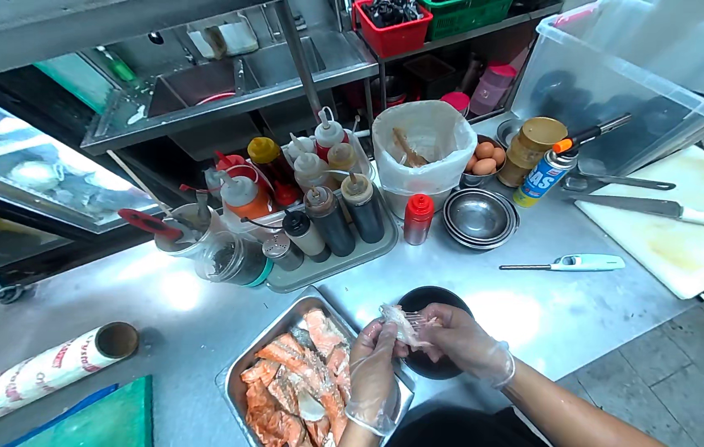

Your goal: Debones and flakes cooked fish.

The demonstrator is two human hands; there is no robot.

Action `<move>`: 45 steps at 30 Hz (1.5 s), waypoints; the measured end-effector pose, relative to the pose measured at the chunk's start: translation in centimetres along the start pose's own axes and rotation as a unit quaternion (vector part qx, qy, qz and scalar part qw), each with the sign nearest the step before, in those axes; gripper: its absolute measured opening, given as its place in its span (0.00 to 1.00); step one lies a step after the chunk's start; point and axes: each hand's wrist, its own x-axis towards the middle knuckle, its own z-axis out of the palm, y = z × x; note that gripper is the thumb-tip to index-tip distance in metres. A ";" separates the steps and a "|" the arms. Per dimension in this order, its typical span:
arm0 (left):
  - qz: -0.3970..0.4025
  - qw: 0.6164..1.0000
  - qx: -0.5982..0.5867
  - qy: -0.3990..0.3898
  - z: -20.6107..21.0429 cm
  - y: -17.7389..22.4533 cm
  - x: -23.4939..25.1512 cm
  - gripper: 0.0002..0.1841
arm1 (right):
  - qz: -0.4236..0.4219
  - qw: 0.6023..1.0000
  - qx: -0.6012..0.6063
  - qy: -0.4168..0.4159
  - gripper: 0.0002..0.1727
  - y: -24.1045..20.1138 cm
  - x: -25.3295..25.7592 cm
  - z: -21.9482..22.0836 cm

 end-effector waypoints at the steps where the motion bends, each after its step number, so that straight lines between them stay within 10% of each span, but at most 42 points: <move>1: 0.000 1.000 -0.009 0.009 0.0 0.1 0.0 0.08 | -0.004 1.000 0.004 0.002 0.08 -0.1 -0.1 -0.3; 11: 0.017 1.000 -0.014 -0.010 0.1 0.8 0.3 0.08 | 0.011 0.987 0.128 -0.094 0.16 1.3 0.2 -0.7; 32: 0.031 0.999 -0.009 0.031 -1.1 0.9 1.0 0.08 | 0.001 0.999 0.035 0.028 0.10 0.4 -0.6 -1.1; 39: 0.019 0.997 -0.030 0.071 -1.9 1.5 1.2 0.06 | -0.190 0.926 -0.279 0.171 0.11 -1.1 -2.3 -1.4; 42: 0.014 0.997 -0.030 0.070 -1.9 1.6 1.4 0.06 | -0.016 0.876 -0.481 0.014 0.22 0.1 -0.9 -3.1; 45: 0.014 0.998 -0.021 0.058 -1.9 1.9 1.3 0.06 | 0.005 0.868 -0.495 0.030 0.25 -0.8 -0.4 -2.9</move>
